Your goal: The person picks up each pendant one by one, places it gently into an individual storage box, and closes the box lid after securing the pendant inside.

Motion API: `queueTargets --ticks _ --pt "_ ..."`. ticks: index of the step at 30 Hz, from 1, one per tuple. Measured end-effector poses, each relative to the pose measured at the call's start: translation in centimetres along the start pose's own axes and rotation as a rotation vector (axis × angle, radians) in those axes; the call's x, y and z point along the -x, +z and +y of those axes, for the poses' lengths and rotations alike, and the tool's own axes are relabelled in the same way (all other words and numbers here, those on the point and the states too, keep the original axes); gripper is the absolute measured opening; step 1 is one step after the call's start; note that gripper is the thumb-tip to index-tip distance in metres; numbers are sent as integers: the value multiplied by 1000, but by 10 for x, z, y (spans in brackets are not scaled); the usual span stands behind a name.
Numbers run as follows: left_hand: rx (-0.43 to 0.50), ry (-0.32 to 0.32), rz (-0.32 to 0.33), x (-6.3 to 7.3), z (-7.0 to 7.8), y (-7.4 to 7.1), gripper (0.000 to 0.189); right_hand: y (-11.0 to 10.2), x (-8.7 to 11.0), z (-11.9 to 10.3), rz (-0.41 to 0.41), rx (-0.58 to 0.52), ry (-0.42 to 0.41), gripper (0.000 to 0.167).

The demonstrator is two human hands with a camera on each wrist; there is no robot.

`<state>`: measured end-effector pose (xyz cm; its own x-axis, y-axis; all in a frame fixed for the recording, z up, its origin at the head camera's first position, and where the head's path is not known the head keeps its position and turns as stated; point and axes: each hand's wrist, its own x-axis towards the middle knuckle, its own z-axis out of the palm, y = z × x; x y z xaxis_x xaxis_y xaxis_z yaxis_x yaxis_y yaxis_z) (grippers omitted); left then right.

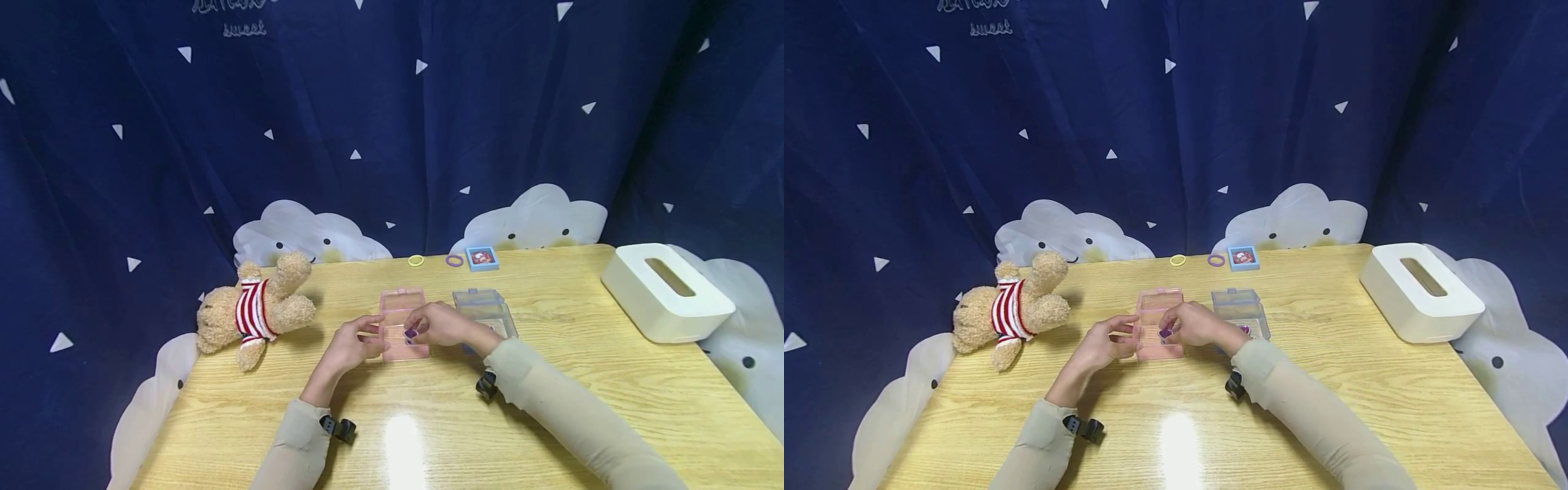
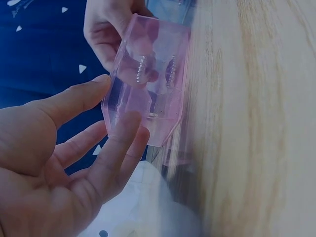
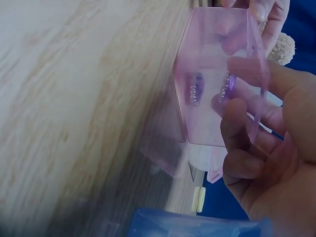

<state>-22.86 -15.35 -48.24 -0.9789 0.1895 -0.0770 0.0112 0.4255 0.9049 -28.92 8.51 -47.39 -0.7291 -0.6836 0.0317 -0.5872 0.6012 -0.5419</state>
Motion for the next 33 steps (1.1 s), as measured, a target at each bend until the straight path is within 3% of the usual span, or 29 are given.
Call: queueTargets --ticks 11,25,33 --pt "35 0 -25 1 -3 0 60 2 0 2 1 -24 -9 23" --pt "0 13 -26 0 -2 0 58 -1 2 1 0 -53 -1 25" --pt "-14 16 -15 1 1 -1 58 -10 3 4 71 -111 2 22"
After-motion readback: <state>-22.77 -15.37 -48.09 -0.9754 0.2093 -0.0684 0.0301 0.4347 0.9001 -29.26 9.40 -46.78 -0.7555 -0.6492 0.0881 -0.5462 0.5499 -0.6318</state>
